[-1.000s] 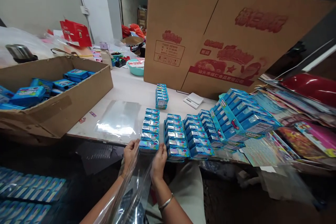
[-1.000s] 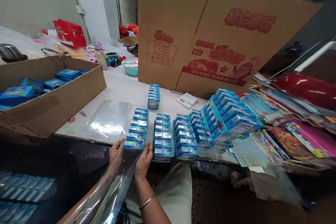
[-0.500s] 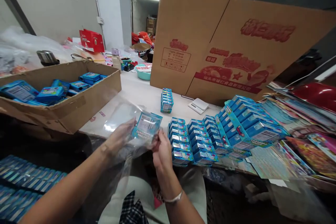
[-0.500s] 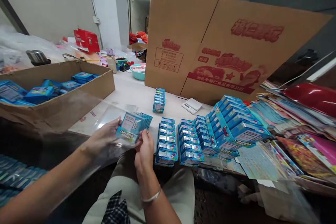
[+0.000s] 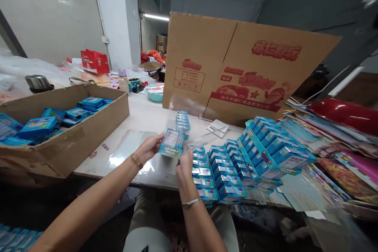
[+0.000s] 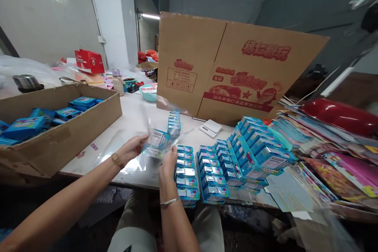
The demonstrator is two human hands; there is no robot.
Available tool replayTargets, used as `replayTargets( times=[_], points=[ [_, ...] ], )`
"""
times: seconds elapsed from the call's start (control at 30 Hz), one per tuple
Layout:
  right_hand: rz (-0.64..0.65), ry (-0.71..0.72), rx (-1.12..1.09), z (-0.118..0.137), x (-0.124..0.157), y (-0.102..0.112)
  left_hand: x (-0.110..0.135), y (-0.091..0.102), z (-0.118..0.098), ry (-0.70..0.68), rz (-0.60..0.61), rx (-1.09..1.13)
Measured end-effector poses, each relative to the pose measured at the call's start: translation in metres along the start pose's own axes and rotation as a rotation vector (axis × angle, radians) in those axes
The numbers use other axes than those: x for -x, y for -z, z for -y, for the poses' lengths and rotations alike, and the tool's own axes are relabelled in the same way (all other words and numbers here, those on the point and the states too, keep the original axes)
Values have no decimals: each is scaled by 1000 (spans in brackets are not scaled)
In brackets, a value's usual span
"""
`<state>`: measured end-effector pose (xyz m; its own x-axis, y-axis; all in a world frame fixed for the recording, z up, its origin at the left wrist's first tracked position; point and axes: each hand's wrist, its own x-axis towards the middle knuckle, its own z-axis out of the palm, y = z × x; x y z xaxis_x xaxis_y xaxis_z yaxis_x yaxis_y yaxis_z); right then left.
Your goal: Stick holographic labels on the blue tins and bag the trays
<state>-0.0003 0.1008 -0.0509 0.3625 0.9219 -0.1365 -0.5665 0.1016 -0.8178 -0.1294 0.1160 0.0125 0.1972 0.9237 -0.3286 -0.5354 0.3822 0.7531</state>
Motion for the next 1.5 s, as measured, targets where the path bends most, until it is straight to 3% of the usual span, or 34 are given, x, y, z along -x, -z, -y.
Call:
replayTargets(
  times=[0.2, 0.37, 0.57, 0.7, 0.87, 1.03, 1.27, 1.5],
  points=[
    [20, -97, 1, 8, -15, -6, -12, 2, -31, 132, -35, 73],
    [-5, -76, -40, -4, -6, -17, -5, -1, -31, 123, -43, 102],
    [69, 33, -17, 9, 1, -26, 8, 12, -18, 4, -12, 156],
    [112, 51, 43, 16, -7, -18, 5, 28, 3, -61, -35, 126],
    [142, -30, 76, 7, -11, 3, -2, 30, 25, -227, -133, 14],
    [147, -140, 80, -9, -20, 4, -12, 23, 31, -356, -249, -32],
    [133, -321, 179, -21, -39, 8, -9, 39, 62, -340, -332, -54],
    [93, -358, 279, -42, -45, 20, -19, 60, 80, -255, -370, -150]
  ],
)
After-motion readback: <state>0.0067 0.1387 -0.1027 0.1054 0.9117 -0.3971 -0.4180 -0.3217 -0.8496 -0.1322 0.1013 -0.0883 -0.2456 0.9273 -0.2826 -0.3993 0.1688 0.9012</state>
